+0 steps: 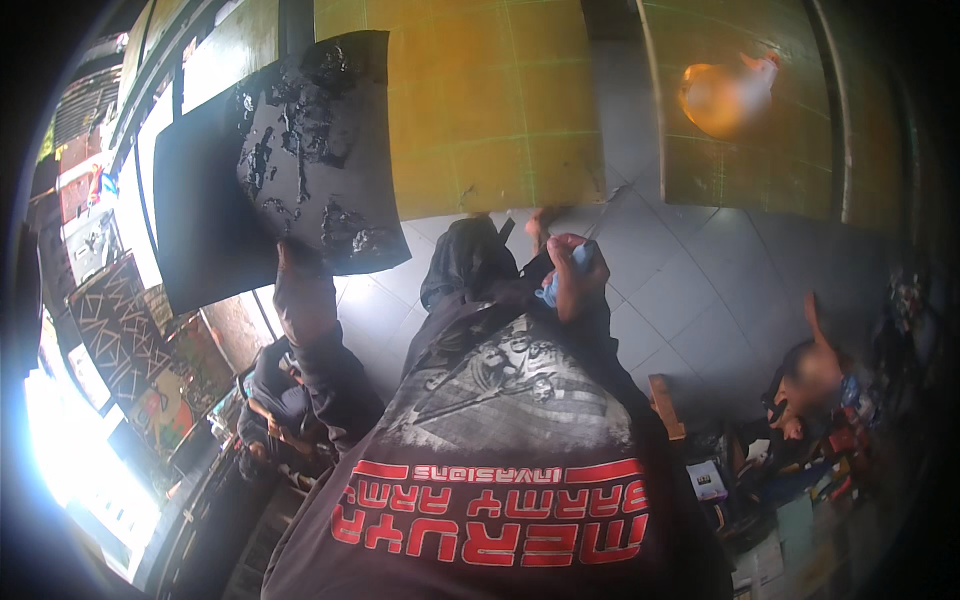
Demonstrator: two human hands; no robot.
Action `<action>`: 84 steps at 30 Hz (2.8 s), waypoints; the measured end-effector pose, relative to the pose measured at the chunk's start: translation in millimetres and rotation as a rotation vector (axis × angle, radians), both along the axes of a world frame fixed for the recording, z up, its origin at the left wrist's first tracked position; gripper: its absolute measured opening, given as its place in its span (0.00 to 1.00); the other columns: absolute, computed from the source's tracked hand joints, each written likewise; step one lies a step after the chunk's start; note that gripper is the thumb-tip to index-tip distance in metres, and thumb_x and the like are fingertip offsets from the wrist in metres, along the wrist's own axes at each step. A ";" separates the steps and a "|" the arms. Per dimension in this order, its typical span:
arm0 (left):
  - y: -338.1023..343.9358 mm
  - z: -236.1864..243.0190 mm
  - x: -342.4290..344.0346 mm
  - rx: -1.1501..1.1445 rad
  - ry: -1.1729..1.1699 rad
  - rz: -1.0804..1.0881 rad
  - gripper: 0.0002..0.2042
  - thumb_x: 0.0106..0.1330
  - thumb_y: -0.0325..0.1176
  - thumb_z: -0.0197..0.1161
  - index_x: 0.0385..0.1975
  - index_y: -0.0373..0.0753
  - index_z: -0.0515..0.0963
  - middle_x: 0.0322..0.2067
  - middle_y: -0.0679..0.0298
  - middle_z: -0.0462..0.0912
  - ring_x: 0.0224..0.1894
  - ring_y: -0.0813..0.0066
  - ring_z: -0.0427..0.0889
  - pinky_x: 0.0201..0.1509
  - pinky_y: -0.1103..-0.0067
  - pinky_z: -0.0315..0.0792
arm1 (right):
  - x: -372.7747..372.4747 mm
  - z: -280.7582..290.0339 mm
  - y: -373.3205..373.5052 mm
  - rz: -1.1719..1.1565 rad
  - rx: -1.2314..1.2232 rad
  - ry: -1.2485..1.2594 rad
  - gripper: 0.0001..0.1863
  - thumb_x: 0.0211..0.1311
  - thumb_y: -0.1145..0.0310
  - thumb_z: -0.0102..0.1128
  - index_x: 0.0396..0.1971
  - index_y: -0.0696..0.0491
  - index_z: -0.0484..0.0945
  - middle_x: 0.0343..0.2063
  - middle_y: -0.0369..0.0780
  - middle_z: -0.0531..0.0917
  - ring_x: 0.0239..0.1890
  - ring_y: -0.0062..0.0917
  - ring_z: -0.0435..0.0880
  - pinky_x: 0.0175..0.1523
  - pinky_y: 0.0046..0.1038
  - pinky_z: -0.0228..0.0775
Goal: The person scrapes excess ink from a screen printing plate, wipes it clean with a cloth, and then cleans various printing tables by spraying them with a cleaning liquid and wiping them down.
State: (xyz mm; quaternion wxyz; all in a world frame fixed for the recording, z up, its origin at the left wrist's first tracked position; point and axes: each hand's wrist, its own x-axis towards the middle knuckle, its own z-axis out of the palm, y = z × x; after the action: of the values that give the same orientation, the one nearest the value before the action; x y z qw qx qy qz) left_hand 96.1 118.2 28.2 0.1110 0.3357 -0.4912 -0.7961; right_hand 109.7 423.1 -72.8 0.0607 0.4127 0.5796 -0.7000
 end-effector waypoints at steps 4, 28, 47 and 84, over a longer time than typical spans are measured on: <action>-14.6 12.5 15.0 0.385 0.208 -0.101 0.16 0.69 0.32 0.45 0.55 0.35 0.69 0.55 0.55 0.72 0.57 0.66 0.71 0.63 0.67 0.63 | 0.2 -38.6 -18.2 -0.070 -0.350 0.064 0.23 0.49 0.77 0.61 0.48 0.60 0.67 0.44 0.46 0.78 0.12 0.20 0.71 0.17 0.21 0.65; -105.9 32.3 -51.4 -0.701 -0.034 -0.525 0.23 0.68 0.25 0.37 0.64 0.34 0.55 0.12 0.77 0.64 0.11 0.91 0.60 0.17 0.89 0.63 | -18.4 -51.0 -92.7 -0.373 -0.815 0.377 0.20 0.53 0.73 0.57 0.46 0.62 0.67 0.29 0.43 0.77 0.12 0.20 0.68 0.18 0.26 0.68; -42.3 39.4 -56.3 -1.146 0.014 -0.580 0.25 0.61 0.25 0.56 0.60 0.32 0.63 0.10 0.79 0.56 0.11 0.93 0.56 0.15 0.91 0.56 | -21.3 -57.6 -91.1 -0.217 -0.345 0.324 0.12 0.56 0.70 0.55 0.39 0.60 0.74 0.29 0.41 0.80 0.14 0.23 0.76 0.20 0.23 0.70; -76.8 24.5 -49.8 -1.780 0.126 -0.823 0.29 0.53 0.20 0.62 0.58 0.27 0.64 0.08 0.76 0.62 0.11 0.91 0.60 0.15 0.88 0.59 | -20.3 -32.8 -52.2 -0.737 -0.745 0.464 0.02 0.53 0.75 0.50 0.27 0.55 0.71 0.19 0.39 0.72 0.15 0.25 0.69 0.24 0.31 0.68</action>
State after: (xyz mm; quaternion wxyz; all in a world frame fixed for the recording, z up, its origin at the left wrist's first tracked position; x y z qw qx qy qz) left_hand 46.2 41.4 52.7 0.0634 -0.1111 -0.9835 -0.1280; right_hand 89.3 371.0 -105.6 -0.1749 0.3740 0.1098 -0.9041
